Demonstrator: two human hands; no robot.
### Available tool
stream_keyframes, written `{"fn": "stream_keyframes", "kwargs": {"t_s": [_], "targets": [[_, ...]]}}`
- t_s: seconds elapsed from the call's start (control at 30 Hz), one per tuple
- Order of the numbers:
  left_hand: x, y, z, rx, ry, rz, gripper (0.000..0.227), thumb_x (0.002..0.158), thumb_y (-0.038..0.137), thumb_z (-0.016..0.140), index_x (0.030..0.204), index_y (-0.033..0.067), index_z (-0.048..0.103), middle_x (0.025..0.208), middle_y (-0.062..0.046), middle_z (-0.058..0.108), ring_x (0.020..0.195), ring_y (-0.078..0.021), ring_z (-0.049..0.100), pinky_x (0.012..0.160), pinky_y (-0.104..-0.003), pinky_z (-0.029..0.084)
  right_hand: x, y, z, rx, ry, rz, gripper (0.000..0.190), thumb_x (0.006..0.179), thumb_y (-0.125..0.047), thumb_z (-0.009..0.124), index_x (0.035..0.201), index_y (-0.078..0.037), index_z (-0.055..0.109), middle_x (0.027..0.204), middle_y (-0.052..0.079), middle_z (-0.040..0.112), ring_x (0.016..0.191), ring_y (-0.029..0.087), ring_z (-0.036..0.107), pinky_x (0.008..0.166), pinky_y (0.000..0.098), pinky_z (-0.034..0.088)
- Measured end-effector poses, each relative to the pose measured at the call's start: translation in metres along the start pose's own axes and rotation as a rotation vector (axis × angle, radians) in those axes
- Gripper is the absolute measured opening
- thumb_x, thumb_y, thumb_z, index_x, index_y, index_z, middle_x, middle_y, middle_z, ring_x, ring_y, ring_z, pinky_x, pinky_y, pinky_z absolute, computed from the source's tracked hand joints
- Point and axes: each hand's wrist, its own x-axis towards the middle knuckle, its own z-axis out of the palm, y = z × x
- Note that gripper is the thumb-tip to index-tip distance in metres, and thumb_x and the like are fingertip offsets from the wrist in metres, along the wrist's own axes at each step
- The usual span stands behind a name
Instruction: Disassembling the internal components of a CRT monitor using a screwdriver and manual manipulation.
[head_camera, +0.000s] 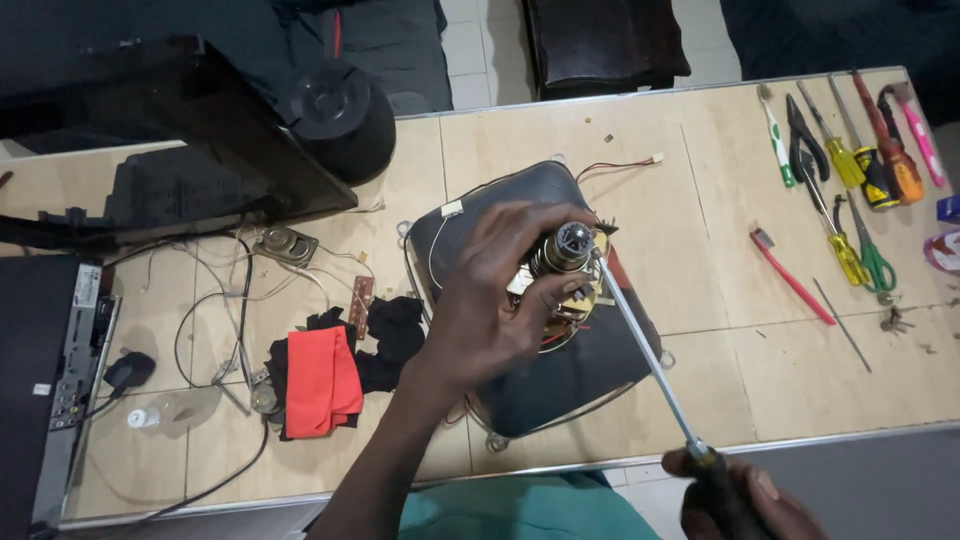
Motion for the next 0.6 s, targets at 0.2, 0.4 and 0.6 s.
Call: {"fn": "stream_keyframes", "kwargs": {"t_s": [0.2, 0.4, 0.6], "targets": [[0.000, -0.003, 0.005, 0.028, 0.022, 0.048, 0.032, 0.102, 0.019, 0.060, 0.133, 0.0106, 0.057, 0.125, -0.009, 0.068, 0.119, -0.0284, 0.058, 0.101, -0.040, 0.049, 0.001, 0.030, 0.093, -1.557, 0.928, -0.668, 0.050, 0.073, -0.016, 0.082, 0.123, -0.019, 0.078, 0.106, 0.010, 0.078, 0.093, 0.018, 0.075, 0.084, 0.0304, 0.055], [-0.003, -0.006, 0.005, -0.013, 0.022, -0.001, 0.035, 0.107, 0.033, 0.052, 0.136, 0.0137, 0.057, 0.124, -0.009, 0.066, 0.119, -0.0271, 0.056, 0.102, -0.042, 0.047, 0.027, 0.008, -0.018, -0.007, -0.502, 0.151, 0.094, 0.092, -0.049, 0.089, 0.152, 0.000, 0.035, 0.072, 0.002, 0.027, 0.059, 0.016, 0.031, 0.047, 0.0301, 0.018], [0.003, 0.000, -0.003, 0.003, 0.018, 0.004, 0.038, 0.106, 0.037, 0.051, 0.132, 0.0103, 0.058, 0.121, -0.011, 0.062, 0.115, -0.0271, 0.057, 0.095, -0.037, 0.049, 0.021, 0.023, 0.038, -0.005, -0.241, 0.078, 0.060, 0.098, -0.041, 0.058, 0.143, -0.002, 0.048, 0.067, 0.008, 0.042, 0.047, 0.014, 0.032, 0.038, 0.0267, 0.026]]}}
